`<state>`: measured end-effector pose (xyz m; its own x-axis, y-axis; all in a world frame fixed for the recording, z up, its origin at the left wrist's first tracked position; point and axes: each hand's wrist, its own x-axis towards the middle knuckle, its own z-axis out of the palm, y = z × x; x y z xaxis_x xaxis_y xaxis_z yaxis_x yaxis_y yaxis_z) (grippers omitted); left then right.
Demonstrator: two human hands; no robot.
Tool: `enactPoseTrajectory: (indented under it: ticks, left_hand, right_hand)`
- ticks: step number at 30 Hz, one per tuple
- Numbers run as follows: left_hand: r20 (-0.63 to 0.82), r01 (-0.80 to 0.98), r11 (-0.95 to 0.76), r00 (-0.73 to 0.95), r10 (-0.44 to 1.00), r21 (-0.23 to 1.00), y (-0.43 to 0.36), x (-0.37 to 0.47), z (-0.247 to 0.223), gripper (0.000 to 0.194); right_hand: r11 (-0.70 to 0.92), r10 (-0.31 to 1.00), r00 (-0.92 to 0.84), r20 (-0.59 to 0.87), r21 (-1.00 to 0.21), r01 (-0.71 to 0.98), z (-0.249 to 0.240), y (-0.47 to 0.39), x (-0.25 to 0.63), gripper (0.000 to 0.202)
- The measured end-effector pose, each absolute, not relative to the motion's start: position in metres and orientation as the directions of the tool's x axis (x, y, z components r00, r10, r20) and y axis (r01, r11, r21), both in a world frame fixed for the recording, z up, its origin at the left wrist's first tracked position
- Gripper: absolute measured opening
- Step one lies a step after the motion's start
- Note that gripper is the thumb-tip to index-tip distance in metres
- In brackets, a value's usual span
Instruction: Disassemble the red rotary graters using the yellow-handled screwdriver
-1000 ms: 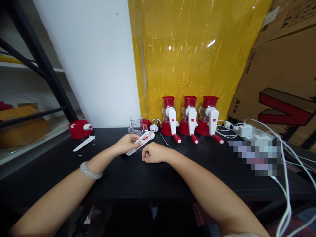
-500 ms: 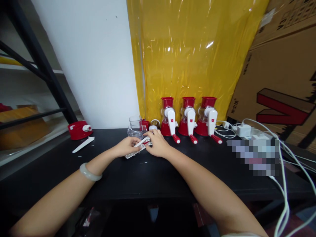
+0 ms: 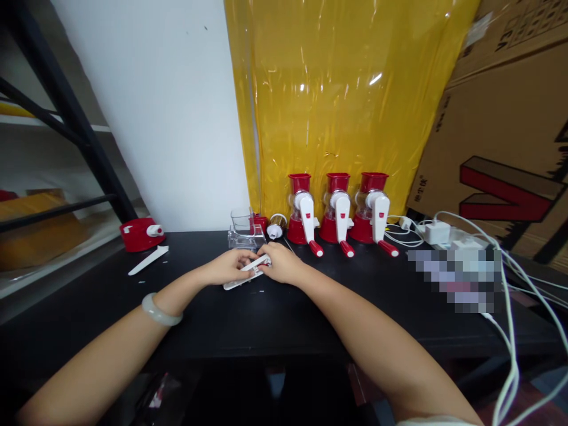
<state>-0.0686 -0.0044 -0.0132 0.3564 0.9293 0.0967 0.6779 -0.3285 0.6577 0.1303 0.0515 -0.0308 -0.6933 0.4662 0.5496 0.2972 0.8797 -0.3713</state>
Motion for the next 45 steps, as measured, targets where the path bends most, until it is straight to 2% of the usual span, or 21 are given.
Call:
enactPoseTrajectory:
  ticks: [8, 13, 21, 30, 40, 45]
  left_hand:
    - [0.064, 0.61, -0.328, 0.413, 0.908, 0.721, -0.009, -0.066, -0.008, 0.049]
    - [0.041, 0.596, -0.325, 0.439, 0.898, 0.735, -0.01, -0.066, -0.004, 0.041]
    - [0.025, 0.622, -0.327, 0.443, 0.896, 0.711, -0.01, -0.068, -0.004, 0.036]
    - [-0.001, 0.656, -0.339, 0.46, 0.888, 0.675, -0.016, -0.065, 0.003, 0.044]
    - [-0.046, 0.75, -0.338, 0.439, 0.897, 0.569, -0.022, -0.064, 0.013, 0.039]
    - [-0.02, 0.732, -0.367, 0.46, 0.887, 0.574, -0.023, -0.064, 0.015, 0.036]
  right_hand:
    - [0.867, 0.471, -0.72, 0.51, -0.421, 0.268, -0.031, 0.052, 0.13, 0.033]
    - [0.875, 0.403, -0.788, 0.466, -0.448, 0.183, -0.028, 0.051, 0.134, 0.048]
    - [0.849, 0.425, -0.806, 0.412, -0.489, 0.198, -0.026, 0.05, 0.135, 0.038]
    - [0.821, 0.479, -0.799, 0.363, -0.509, 0.261, -0.027, 0.049, 0.133, 0.032]
    - [0.819, 0.42, -0.842, 0.338, -0.542, 0.191, -0.024, 0.046, 0.136, 0.035]
    - [0.781, 0.437, -0.827, 0.354, -0.605, 0.153, -0.021, 0.048, 0.135, 0.029]
